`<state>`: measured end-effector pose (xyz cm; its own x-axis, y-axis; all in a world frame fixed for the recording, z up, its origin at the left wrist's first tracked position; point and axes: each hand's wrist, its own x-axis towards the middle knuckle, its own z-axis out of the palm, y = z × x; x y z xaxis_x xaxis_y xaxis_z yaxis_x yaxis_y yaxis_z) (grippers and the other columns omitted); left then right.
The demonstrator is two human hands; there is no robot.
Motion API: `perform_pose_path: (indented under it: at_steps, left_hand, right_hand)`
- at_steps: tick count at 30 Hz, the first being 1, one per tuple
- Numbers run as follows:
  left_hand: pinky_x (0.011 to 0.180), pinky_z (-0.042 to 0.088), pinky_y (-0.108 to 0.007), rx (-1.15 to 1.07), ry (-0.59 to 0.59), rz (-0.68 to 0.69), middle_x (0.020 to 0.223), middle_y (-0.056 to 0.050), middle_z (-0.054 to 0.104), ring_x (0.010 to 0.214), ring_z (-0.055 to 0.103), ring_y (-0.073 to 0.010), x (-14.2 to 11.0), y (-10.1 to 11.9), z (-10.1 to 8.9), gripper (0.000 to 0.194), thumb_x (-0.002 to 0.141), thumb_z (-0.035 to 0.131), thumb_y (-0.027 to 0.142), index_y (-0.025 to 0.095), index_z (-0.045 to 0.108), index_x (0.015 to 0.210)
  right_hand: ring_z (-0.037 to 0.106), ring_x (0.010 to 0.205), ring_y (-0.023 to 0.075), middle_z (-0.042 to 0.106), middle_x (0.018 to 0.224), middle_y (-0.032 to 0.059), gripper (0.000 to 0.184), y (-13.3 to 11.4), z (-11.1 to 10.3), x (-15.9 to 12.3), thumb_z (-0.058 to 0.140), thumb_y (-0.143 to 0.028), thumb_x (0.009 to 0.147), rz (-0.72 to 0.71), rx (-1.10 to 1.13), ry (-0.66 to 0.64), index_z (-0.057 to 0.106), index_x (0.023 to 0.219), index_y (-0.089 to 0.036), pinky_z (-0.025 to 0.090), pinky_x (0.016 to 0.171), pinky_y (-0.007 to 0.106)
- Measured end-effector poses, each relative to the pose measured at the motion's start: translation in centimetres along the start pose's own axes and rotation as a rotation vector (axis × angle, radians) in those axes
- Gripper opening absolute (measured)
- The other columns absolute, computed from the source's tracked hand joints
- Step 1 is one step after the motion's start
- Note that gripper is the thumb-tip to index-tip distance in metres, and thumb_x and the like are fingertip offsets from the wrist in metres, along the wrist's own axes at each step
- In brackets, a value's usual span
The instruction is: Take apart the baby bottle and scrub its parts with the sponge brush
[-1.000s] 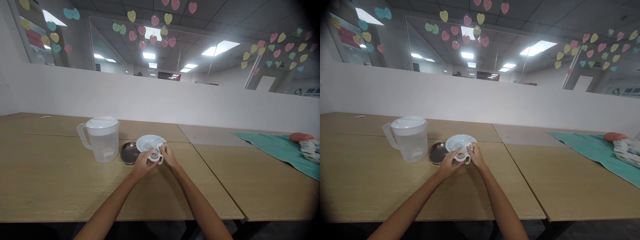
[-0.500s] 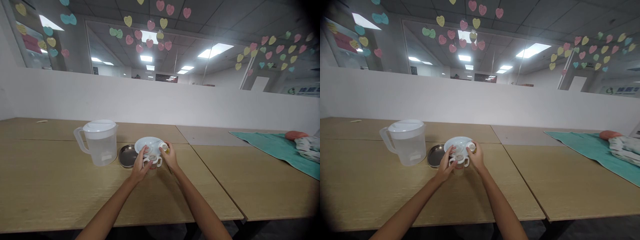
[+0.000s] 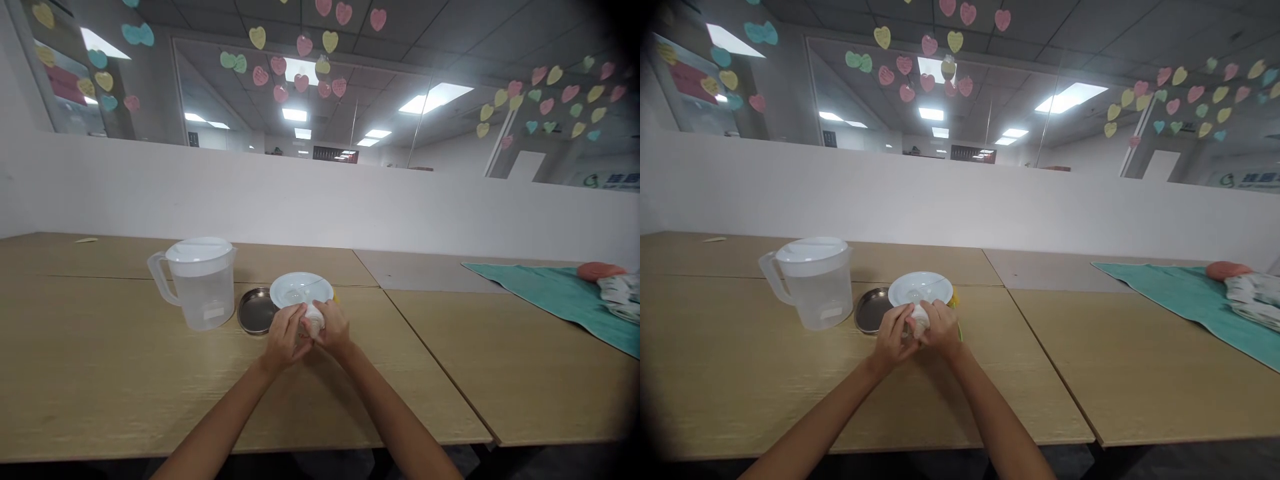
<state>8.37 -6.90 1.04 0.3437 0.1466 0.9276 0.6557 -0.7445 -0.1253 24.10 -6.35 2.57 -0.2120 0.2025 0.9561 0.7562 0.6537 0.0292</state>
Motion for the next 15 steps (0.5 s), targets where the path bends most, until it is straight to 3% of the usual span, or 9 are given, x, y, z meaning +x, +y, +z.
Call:
perform_pose_path:
  at_steps: [7, 15]
  left_hand:
    - [0.089, 0.044, -0.036, 0.058, -0.005, -0.037, 0.11, -0.016, 0.059, 0.103, 0.056, -0.0239, 0.1, -0.2, -0.1, 0.052, 0.086, 0.049, 0.036, 0.013, 0.039, 0.131]
    - [0.091, 0.044, -0.038, 0.036, -0.031, -0.004, 0.114, -0.017, 0.059, 0.106, 0.056, -0.0252, -0.1, -0.3, -0.2, 0.057, 0.089, 0.042, 0.043, 0.012, 0.032, 0.135]
  right_hand:
    - [0.058, 0.071, 0.0198, 0.06, 0.079, 0.0109, 0.041, -0.4, 0.0, -0.5, 0.041, -0.05, 0.087, 0.098, 0.1, -0.101, 0.059, 0.101, -0.015, 0.045, 0.061, 0.031]
    - [0.056, 0.068, 0.0178, 0.058, 0.072, 0.0077, 0.036, -1.6, -0.8, 0.4, 0.037, -0.042, 0.09, 0.077, 0.16, -0.112, 0.059, 0.099, -0.015, 0.04, 0.06, 0.029]
